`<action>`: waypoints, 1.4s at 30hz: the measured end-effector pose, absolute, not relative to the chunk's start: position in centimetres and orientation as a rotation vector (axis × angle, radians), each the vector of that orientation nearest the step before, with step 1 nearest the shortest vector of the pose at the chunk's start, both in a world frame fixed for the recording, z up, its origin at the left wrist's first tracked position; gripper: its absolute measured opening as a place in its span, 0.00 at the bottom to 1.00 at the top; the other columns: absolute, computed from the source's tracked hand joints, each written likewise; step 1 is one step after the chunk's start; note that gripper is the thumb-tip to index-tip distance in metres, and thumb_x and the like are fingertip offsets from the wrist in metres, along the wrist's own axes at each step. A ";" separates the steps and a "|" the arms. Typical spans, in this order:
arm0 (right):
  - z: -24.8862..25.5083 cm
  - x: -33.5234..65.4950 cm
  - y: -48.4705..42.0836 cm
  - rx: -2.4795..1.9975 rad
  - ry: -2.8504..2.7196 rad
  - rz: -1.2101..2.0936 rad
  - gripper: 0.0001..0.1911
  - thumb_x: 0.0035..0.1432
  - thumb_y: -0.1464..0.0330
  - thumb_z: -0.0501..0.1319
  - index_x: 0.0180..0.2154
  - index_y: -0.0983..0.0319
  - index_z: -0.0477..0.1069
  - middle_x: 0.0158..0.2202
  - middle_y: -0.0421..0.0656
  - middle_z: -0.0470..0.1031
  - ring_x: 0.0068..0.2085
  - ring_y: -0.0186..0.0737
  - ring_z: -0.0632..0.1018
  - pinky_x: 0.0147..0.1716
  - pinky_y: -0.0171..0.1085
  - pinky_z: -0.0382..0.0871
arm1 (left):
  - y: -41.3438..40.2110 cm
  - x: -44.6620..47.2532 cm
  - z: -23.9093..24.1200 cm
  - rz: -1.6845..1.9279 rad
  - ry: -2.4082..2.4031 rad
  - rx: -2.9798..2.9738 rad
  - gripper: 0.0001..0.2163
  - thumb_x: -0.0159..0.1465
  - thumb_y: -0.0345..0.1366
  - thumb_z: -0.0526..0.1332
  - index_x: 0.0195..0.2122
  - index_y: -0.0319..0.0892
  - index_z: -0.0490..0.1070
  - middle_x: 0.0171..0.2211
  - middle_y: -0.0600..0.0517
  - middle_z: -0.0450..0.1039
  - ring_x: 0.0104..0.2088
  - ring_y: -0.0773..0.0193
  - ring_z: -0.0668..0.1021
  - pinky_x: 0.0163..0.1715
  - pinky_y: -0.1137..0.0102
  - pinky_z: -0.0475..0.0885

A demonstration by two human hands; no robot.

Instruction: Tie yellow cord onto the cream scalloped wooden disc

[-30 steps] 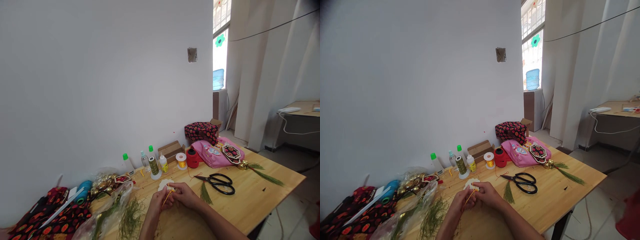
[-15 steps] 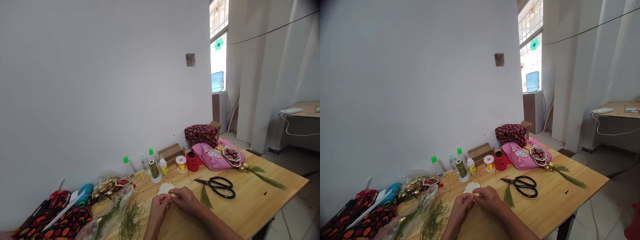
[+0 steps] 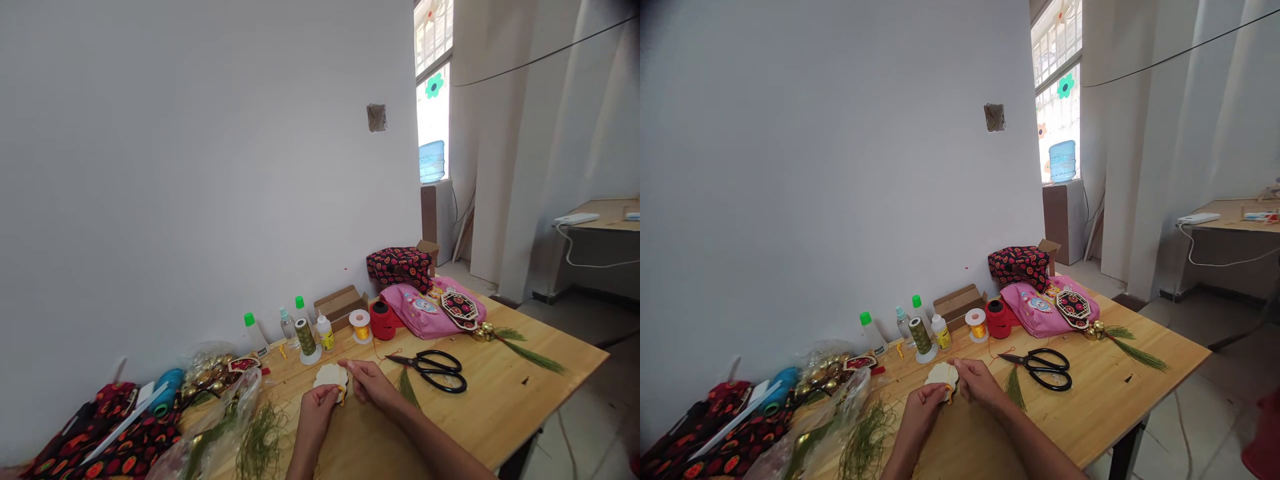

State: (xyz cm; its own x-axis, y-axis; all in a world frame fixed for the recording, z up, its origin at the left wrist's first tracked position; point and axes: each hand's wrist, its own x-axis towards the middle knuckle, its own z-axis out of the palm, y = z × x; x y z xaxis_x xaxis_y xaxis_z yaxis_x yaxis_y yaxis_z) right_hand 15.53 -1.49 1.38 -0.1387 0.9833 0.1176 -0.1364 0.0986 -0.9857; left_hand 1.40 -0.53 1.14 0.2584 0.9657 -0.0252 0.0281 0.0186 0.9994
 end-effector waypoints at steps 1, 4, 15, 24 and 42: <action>1.4 15.5 -1.5 -0.966 -1.262 1.287 0.25 0.50 0.55 0.48 0.38 0.68 0.66 0.10 0.32 0.53 0.13 0.25 0.54 0.12 0.27 0.45 | -0.5 1.4 1.1 0.988 1.047 1.325 0.11 0.44 0.39 0.62 0.24 0.36 0.75 0.20 0.51 0.75 0.22 0.65 0.71 0.25 0.73 0.63; 0.9 15.2 -1.5 -1.021 -1.292 1.238 0.22 0.45 0.57 0.55 0.36 0.67 0.67 0.12 0.31 0.51 0.14 0.24 0.52 0.13 0.27 0.44 | -0.6 1.5 1.2 0.993 1.043 1.335 0.12 0.44 0.40 0.62 0.25 0.36 0.75 0.21 0.50 0.76 0.23 0.63 0.73 0.26 0.72 0.64; 0.8 15.3 -1.7 -1.159 -1.510 0.918 0.09 0.45 0.67 0.55 0.24 0.66 0.68 0.15 0.34 0.56 0.19 0.27 0.57 0.18 0.27 0.49 | -0.6 1.7 0.8 1.008 1.027 1.365 0.14 0.45 0.42 0.61 0.27 0.35 0.75 0.22 0.48 0.76 0.25 0.61 0.74 0.27 0.72 0.66; 0.5 15.6 -1.5 -1.247 -1.472 0.832 0.08 0.44 0.68 0.56 0.23 0.65 0.71 0.15 0.37 0.63 0.20 0.29 0.61 0.18 0.27 0.53 | -0.8 1.8 1.2 1.072 1.035 1.326 0.13 0.44 0.40 0.63 0.28 0.37 0.75 0.27 0.47 0.76 0.29 0.59 0.75 0.32 0.69 0.67; 0.5 15.2 -1.9 -1.439 -1.526 0.557 0.09 0.44 0.69 0.54 0.22 0.63 0.72 0.18 0.40 0.70 0.21 0.31 0.66 0.20 0.28 0.54 | -1.0 2.2 1.1 1.030 1.082 1.382 0.11 0.46 0.38 0.61 0.25 0.35 0.75 0.20 0.50 0.75 0.22 0.64 0.72 0.24 0.73 0.65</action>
